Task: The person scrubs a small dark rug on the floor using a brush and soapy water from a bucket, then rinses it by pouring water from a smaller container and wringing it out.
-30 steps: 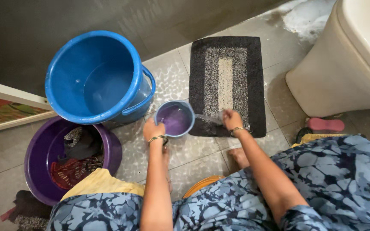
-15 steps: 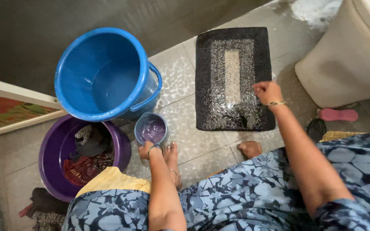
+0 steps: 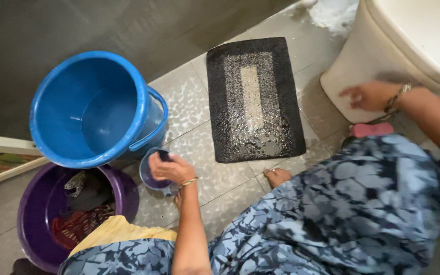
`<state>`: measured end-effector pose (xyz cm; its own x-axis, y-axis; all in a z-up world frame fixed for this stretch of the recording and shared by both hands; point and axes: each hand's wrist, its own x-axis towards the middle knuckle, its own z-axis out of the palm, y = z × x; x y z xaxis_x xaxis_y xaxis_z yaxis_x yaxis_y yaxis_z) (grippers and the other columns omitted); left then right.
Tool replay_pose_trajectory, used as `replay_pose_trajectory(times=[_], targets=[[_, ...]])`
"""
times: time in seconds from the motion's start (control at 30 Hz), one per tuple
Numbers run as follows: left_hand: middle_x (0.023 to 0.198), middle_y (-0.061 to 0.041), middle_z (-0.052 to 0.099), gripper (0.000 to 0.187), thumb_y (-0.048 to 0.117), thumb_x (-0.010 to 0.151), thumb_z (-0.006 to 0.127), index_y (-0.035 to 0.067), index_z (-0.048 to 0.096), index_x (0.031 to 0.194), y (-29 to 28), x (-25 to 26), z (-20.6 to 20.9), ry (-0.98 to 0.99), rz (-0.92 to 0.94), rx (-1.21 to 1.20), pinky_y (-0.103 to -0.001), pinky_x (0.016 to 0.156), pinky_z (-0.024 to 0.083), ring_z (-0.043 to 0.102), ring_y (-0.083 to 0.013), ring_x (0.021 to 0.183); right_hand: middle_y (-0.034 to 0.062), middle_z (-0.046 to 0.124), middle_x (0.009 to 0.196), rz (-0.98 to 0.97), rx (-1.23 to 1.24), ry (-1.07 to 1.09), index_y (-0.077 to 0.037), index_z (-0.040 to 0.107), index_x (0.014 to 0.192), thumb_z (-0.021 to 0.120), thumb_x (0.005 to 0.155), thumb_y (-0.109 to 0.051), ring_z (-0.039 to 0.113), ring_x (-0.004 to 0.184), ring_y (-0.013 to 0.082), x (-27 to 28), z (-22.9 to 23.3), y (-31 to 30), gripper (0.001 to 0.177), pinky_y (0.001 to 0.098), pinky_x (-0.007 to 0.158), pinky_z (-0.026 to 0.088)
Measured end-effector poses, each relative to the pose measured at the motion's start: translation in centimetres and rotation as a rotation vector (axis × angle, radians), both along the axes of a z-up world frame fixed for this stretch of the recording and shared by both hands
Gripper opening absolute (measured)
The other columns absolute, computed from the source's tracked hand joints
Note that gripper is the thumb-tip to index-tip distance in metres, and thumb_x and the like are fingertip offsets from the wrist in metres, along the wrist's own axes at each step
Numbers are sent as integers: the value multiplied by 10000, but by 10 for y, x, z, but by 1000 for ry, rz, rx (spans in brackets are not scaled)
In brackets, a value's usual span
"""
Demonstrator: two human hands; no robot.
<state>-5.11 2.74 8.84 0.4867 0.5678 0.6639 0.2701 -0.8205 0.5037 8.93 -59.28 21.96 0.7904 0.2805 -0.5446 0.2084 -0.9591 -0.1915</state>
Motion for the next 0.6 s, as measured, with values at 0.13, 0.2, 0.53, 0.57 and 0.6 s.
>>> replay_pose_trajectory(times=[0.13, 0.2, 0.53, 0.57, 0.6], targets=[[1467, -232, 477, 585, 289, 905, 562, -37, 460, 1380, -37, -3, -19, 214, -411, 71, -614, 1123, 254, 408, -430, 1389, 138, 759, 1184, -97, -41, 48, -252, 558, 1453, 613, 921, -321, 752, 992, 317, -53, -89, -39, 539, 402, 915, 580], [1431, -265, 483, 592, 270, 903, 604, -8, 487, 1413, -52, -8, -22, 363, -548, 71, -600, 1111, 244, 408, -452, 1345, 138, 748, 1184, -188, -14, -45, -256, 559, 1433, 592, 935, -326, 737, 1007, 322, -77, -126, -14, 503, 412, 916, 572], [1395, -195, 501, 590, 156, 844, 684, 24, 498, 1388, -73, -11, -44, 813, -706, -90, -513, 1127, 312, 432, -373, 1351, 139, 691, 1186, -31, 147, -255, -277, 565, 1330, 487, 1006, -354, 666, 1084, 345, -195, -263, 231, 342, 464, 926, 530], [1401, -187, 499, 587, 164, 851, 683, 36, 497, 1392, -74, -11, -49, 849, -704, -97, -509, 1132, 313, 430, -371, 1354, 139, 686, 1186, -3, 133, -255, -279, 565, 1320, 476, 1013, -357, 658, 1092, 348, -203, -269, 245, 329, 469, 926, 526], [1407, -179, 498, 583, 171, 857, 681, 48, 497, 1397, -75, -10, -54, 885, -702, -104, -504, 1136, 313, 428, -369, 1358, 139, 680, 1187, 27, 116, -256, -281, 566, 1310, 466, 1020, -360, 651, 1100, 350, -210, -273, 255, 316, 475, 927, 522]])
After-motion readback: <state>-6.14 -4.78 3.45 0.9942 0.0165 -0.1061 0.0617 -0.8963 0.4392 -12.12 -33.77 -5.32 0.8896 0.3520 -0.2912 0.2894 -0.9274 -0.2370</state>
